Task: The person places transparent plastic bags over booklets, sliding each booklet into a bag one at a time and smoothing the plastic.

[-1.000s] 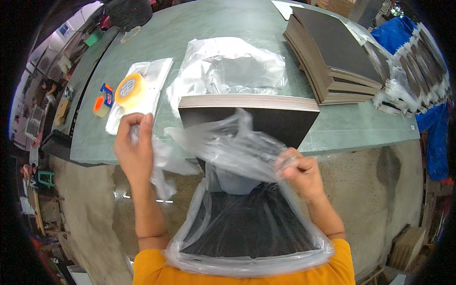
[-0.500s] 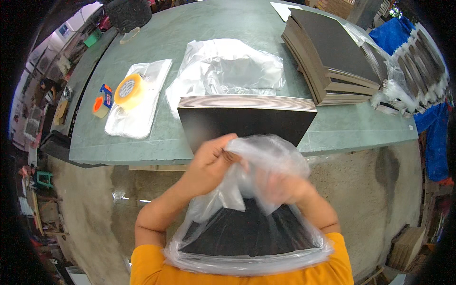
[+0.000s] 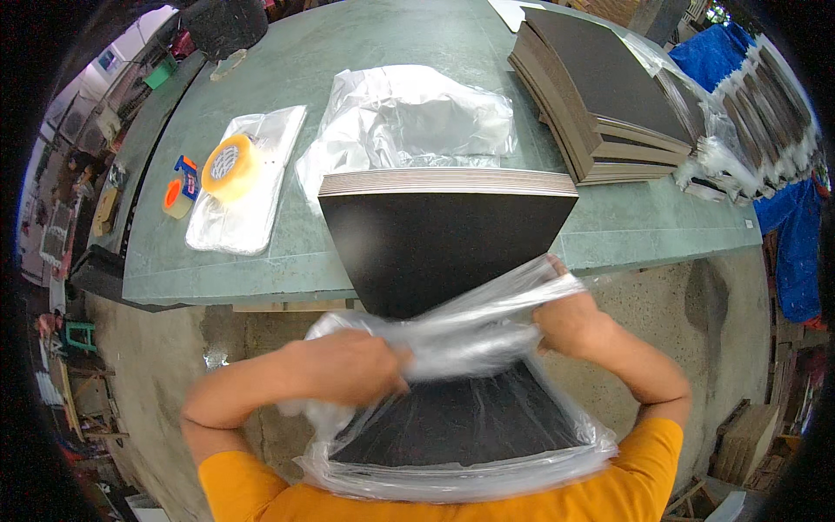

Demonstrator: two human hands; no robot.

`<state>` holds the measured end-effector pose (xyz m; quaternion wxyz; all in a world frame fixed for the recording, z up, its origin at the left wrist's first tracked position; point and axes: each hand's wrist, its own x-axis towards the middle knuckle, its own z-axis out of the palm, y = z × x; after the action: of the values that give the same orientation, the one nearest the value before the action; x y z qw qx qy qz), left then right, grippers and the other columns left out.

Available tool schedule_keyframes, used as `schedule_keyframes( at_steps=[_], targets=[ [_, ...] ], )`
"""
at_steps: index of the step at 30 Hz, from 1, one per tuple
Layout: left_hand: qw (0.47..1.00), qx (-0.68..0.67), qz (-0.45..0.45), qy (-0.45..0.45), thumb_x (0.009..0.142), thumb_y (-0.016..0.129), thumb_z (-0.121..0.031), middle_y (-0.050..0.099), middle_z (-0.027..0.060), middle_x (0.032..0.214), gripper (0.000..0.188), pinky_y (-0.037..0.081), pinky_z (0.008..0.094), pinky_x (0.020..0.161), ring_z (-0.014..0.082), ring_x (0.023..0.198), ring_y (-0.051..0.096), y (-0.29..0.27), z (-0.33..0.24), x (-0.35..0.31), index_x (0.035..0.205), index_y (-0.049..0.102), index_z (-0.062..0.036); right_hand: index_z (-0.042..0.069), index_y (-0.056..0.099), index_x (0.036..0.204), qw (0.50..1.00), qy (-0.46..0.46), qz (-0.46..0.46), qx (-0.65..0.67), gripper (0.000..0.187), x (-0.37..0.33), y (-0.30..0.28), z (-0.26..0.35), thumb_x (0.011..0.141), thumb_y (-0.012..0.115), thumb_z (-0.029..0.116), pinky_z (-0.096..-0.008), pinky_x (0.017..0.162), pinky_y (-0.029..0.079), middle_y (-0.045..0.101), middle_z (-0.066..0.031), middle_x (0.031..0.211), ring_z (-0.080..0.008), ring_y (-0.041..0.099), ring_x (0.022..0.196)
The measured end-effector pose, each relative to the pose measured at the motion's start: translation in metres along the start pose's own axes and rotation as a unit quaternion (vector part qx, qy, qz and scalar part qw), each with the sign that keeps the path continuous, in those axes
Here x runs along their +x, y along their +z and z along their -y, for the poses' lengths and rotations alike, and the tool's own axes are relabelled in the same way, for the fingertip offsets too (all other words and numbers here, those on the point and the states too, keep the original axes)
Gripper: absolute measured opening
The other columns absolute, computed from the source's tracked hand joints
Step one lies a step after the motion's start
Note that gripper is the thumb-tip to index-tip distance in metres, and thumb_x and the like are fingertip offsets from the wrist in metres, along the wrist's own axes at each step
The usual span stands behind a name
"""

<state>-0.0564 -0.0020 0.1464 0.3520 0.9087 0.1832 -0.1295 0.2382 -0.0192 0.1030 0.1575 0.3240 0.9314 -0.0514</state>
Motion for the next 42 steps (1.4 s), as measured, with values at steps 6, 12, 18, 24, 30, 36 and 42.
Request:
schedule_keyframes(
  at_steps=[6,12,18,24,30,36,42],
  targets=[
    [0.982,0.104,0.061,-0.148,0.075,0.058,-0.029,0.060,0.0167,0.070,0.030,0.046,0.0387,0.060,0.0310,0.068,0.059,0.036,0.028,0.005,0.079,0.059,0.0008,0.005,0.059,0.080,0.900,0.224,-0.211,0.310,0.016,-0.007,-0.062,-0.008,0.064,0.057,0.007,-0.0316,0.053,0.047,0.060,-0.0102,0.068,-0.0252,0.059,0.060],
    [0.732,-0.130,-0.604,-0.287,0.069,0.064,-0.007,0.056,0.0098,0.066,0.018,0.045,0.0288,0.059,0.0172,0.062,0.055,-0.029,0.043,-0.028,0.086,0.060,-0.0048,0.005,0.053,0.088,0.826,0.230,-0.446,0.259,0.040,0.002,-0.029,-0.011,0.049,0.050,-0.002,-0.0326,0.067,0.045,0.056,-0.0109,0.084,-0.0250,0.055,0.074],
    [0.755,0.198,-0.570,-0.257,0.058,0.053,0.008,0.044,0.0086,0.111,0.069,0.047,0.0330,0.063,0.0225,0.079,0.050,-0.025,0.050,-0.008,0.118,0.047,-0.0254,0.009,0.053,0.112,0.818,0.301,-0.490,0.021,0.064,0.016,-0.029,-0.027,0.052,0.044,-0.012,-0.0373,0.090,0.033,0.043,-0.0169,0.113,-0.0320,0.040,0.107],
    [0.787,0.132,-0.594,-0.103,0.058,0.055,0.010,0.054,0.0092,0.088,0.056,0.044,0.0268,0.058,0.0178,0.070,0.052,-0.013,0.044,-0.028,0.109,0.054,-0.0138,0.003,0.058,0.102,0.775,0.200,-0.503,0.326,0.049,-0.033,-0.025,-0.020,0.056,0.051,-0.012,-0.0281,0.074,0.045,0.059,-0.0134,0.091,-0.0200,0.056,0.085],
    [0.720,-0.593,-0.356,-0.054,0.059,0.064,-0.007,0.057,0.0062,0.071,0.041,0.042,0.0202,0.045,0.0110,0.056,0.052,0.043,0.099,-0.048,0.096,0.054,0.0051,-0.005,0.054,0.092,0.457,0.030,-0.221,0.861,0.034,-0.024,0.059,-0.035,0.065,0.066,0.011,-0.0241,0.063,0.048,0.061,-0.0090,0.082,-0.0135,0.059,0.071],
    [0.767,-0.575,-0.270,-0.094,0.076,0.053,-0.026,0.054,0.0045,0.066,0.025,0.040,0.0247,0.058,0.0153,0.063,0.051,0.241,0.230,0.010,0.084,0.056,-0.0022,0.005,0.058,0.080,0.312,0.271,-0.141,0.899,0.015,0.042,0.251,0.000,0.066,0.054,0.003,-0.0249,0.052,0.043,0.058,-0.0036,0.072,-0.0135,0.052,0.057],
    [0.774,-0.470,-0.246,-0.345,0.078,0.054,-0.026,0.058,0.0072,0.080,0.032,0.041,0.0277,0.068,0.0150,0.074,0.051,0.219,0.204,0.009,0.094,0.057,0.0014,-0.002,0.058,0.074,0.730,0.305,-0.181,0.585,0.017,0.044,0.262,-0.005,0.071,0.054,0.014,-0.0271,0.059,0.042,0.058,-0.0071,0.068,-0.0164,0.053,0.063]
  ],
)
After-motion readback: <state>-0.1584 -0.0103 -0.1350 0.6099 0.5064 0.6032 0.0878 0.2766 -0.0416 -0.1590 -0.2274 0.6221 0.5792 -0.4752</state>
